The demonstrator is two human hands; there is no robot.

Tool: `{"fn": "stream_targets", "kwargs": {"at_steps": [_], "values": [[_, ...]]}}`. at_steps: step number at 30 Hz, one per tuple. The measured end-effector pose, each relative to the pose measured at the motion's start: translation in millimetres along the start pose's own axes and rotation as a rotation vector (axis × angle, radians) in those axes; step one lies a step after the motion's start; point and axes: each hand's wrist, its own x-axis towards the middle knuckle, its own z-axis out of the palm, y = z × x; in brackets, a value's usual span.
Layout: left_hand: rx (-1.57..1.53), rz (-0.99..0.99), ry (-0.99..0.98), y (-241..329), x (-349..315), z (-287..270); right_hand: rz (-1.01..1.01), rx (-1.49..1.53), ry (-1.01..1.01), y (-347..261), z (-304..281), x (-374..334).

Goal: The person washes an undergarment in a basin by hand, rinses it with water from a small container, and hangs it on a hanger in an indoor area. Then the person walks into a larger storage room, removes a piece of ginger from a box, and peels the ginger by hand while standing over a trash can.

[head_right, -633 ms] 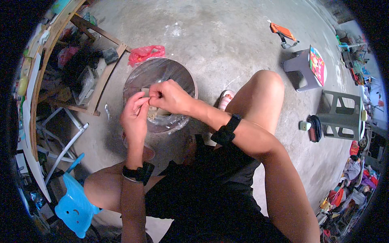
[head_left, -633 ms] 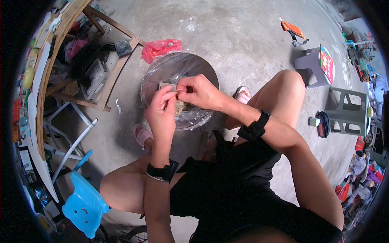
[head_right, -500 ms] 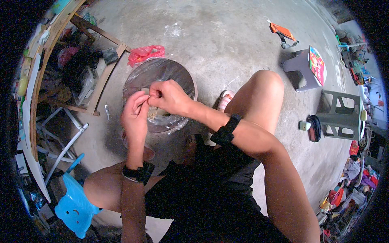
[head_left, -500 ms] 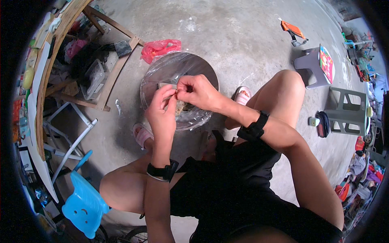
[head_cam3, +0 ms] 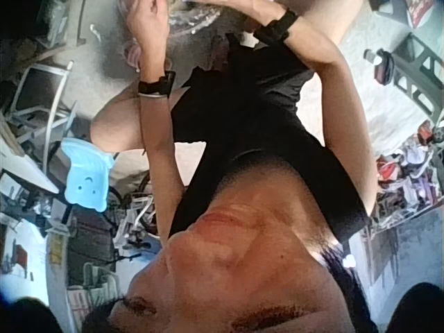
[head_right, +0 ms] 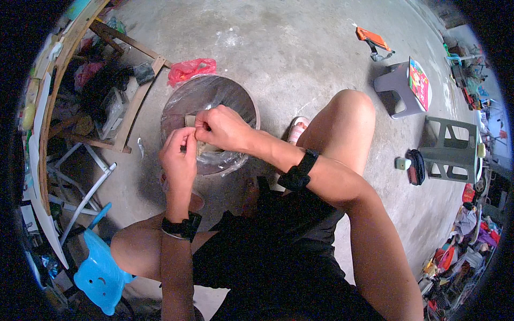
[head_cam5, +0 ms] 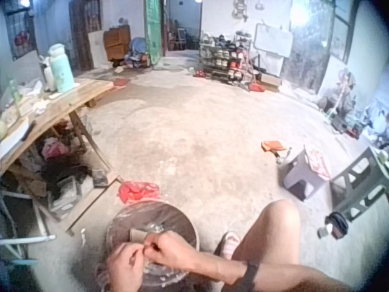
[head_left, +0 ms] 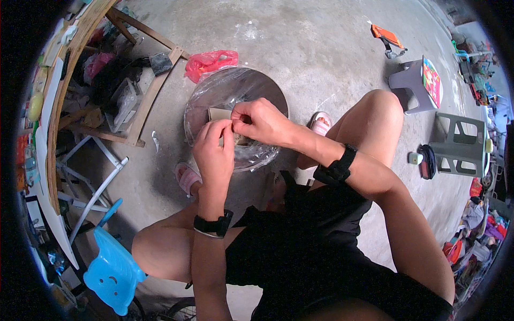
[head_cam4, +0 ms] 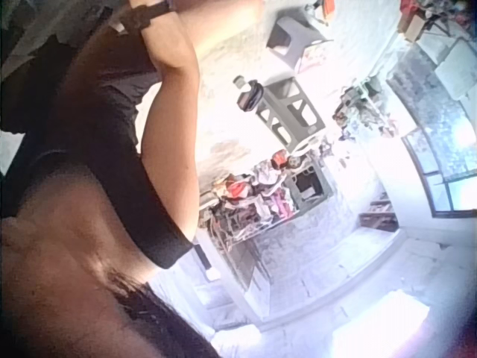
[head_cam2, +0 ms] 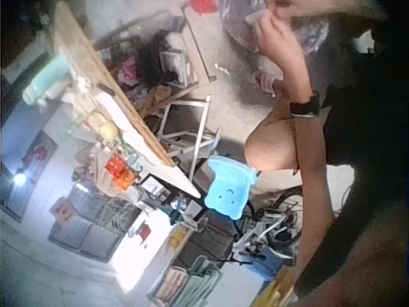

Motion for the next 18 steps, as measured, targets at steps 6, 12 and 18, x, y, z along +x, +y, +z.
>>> {"fn": "stream_targets", "kwargs": {"at_steps": [6, 12, 18], "values": [[-0.138, -0.147, -0.026, 7.0, 1.1, 1.0, 0.137, 0.125, 0.146, 2.2, 6.4, 0.0], [-0.424, -0.425, 0.061, -15.8, -1.0, -0.9, 0.256, 0.208, 0.091, 20.9, 5.4, 0.2], [-0.588, -0.493, 0.045, -19.0, 5.8, -13.0, 0.334, -0.257, -0.024, 24.0, -11.2, -3.8]]}}
